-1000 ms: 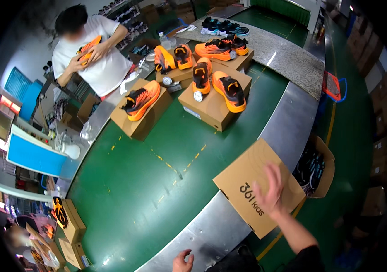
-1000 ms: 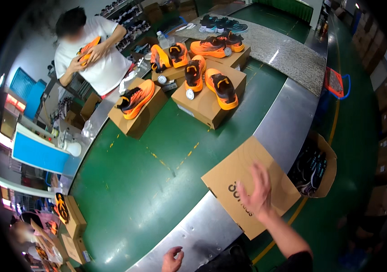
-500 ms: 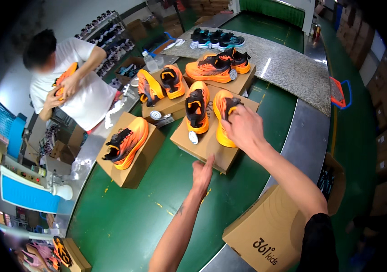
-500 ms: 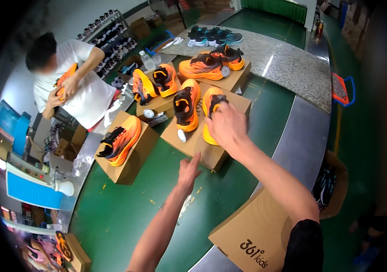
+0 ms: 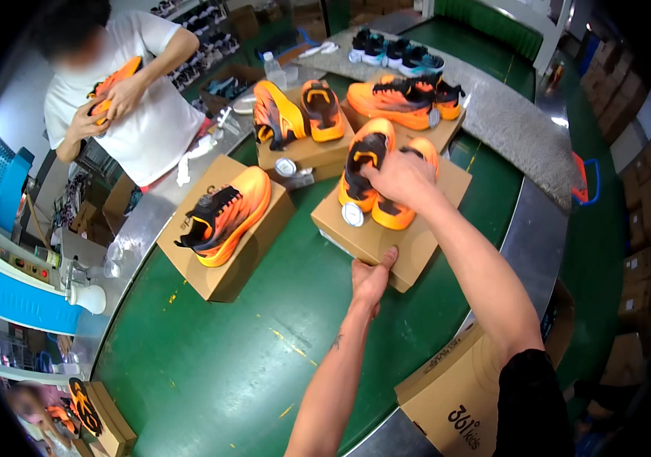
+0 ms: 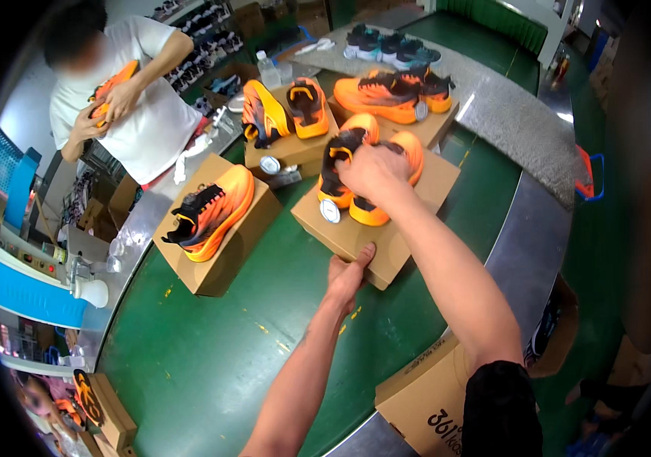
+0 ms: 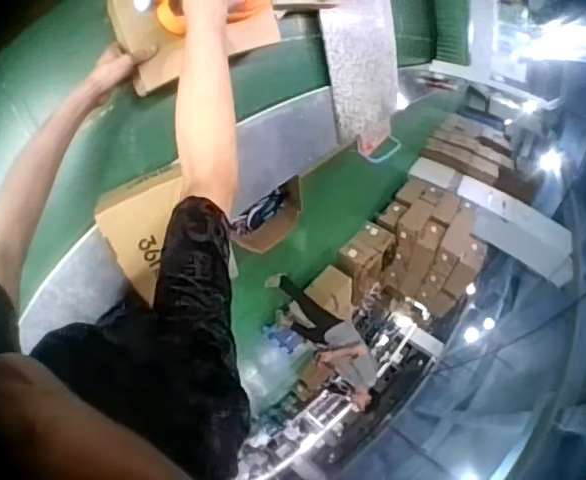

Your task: The person packs orange and black sneakers into cardboard boxes labeled '361° kids' on a green conveyor belt. They place the shoes into the boxes, cover them with white tissue paper, close the lids, and pass the boxes down the line.

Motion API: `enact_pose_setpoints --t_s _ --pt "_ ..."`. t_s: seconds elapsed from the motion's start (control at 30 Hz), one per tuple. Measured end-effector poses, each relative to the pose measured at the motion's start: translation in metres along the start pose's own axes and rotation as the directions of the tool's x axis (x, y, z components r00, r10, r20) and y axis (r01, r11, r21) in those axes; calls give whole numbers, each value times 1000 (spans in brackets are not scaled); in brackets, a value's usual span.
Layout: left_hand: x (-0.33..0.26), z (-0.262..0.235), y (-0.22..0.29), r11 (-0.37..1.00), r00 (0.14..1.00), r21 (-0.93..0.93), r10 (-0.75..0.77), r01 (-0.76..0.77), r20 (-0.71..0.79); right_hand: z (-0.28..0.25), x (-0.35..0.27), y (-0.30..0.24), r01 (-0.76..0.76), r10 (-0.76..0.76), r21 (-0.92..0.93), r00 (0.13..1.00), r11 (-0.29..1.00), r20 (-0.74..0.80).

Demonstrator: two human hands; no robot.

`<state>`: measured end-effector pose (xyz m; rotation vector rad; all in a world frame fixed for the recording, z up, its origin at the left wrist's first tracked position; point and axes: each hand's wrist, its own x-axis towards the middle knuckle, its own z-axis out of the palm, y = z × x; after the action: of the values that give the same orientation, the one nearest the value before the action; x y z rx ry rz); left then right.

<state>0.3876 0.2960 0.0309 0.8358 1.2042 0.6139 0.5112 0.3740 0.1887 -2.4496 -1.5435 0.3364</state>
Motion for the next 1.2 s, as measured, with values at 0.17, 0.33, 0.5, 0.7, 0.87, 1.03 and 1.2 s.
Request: enact_pose_setpoints --t_s 0.17,0.33,0.5,0.7,0.87,1.03,1.2 --pt "-9 -16 2 1000 1000 1 27 -27 -9 7 -24 -3 -76 68 143 996 987 60" --pt "-53 -42 -14 996 998 -76 -50 51 24 8 -67 0 -37 6 150 980 988 196" --pt "-80 -74 -11 996 1000 -87 -11 9 -24 18 -98 -49 46 -44 -7 981 999 187" --pt "-156 -147 -41 992 993 -94 -87 79 -74 21 -159 -65 90 -132 165 956 982 263" --pt "-291 -218 -84 941 957 -315 -198 124 -214 -8 -232 -74 221 -471 564 811 796 347" --pt "-460 -287 -168 805 904 -566 -96 -176 -416 -16 -346 -72 883 -911 436 312 174 -269" --pt "-615 -274 -229 758 674 -507 -123 -410 -729 18 -502 -34 292 -548 732 826 616 131"
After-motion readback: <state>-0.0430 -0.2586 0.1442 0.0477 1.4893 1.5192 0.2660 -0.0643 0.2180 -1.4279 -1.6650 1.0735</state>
